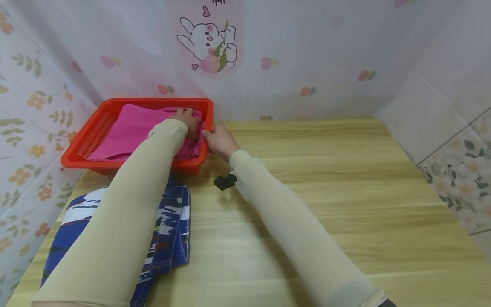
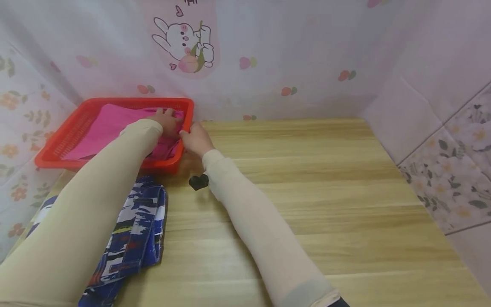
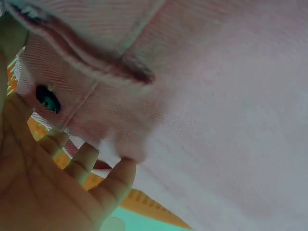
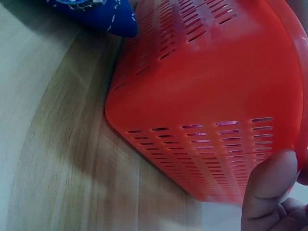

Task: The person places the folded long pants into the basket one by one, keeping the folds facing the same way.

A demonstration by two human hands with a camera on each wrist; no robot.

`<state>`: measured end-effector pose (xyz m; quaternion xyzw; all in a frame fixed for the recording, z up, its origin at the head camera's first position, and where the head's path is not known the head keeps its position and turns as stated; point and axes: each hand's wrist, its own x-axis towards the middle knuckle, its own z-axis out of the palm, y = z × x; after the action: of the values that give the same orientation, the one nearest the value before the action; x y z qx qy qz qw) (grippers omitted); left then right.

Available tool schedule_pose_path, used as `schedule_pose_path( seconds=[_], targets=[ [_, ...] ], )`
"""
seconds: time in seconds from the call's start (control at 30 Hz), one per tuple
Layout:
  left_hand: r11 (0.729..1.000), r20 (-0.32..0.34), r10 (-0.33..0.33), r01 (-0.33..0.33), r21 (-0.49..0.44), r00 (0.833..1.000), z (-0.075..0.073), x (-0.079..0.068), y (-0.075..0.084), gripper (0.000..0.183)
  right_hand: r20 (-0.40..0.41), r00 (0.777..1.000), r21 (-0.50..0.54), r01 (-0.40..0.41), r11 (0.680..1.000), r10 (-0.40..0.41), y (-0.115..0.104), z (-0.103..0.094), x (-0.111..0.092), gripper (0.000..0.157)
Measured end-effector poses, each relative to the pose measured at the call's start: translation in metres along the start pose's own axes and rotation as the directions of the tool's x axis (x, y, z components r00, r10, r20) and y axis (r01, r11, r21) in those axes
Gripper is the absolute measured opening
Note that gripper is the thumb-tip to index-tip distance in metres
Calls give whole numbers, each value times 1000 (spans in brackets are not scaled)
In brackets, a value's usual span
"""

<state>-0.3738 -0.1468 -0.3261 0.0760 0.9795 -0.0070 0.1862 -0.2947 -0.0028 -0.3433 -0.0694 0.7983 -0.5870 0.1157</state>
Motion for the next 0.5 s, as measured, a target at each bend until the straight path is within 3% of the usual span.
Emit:
schedule_pose_path(
  seconds=[0.1, 0.27, 0.33, 0.4, 0.5],
  targets=[
    [998, -19, 42, -41, 48, 999, 3, 5, 2, 87, -8, 1000, 12, 3, 1000, -3, 2, -4, 0, 16],
    [992, 33, 96, -93, -83, 995, -12, -1, -7, 90, -32, 999, -8, -7, 1000, 6, 4, -7, 1, 17],
    [983, 64, 116, -105, -152, 991, -22, -7, -18, 83, -35, 999, -20, -11, 1000, 11, 4, -6, 2, 18],
    [974, 52, 118, -106, -202, 992, -31, -14, -33, 75, -39, 999, -27, -11, 1000, 10, 4, -4, 2, 19],
    [977, -30, 18, -24, -213, 999, -34, -23, -63, 62, -50, 999, -36, -11, 999, 9, 4, 0, 2, 20]
  ],
)
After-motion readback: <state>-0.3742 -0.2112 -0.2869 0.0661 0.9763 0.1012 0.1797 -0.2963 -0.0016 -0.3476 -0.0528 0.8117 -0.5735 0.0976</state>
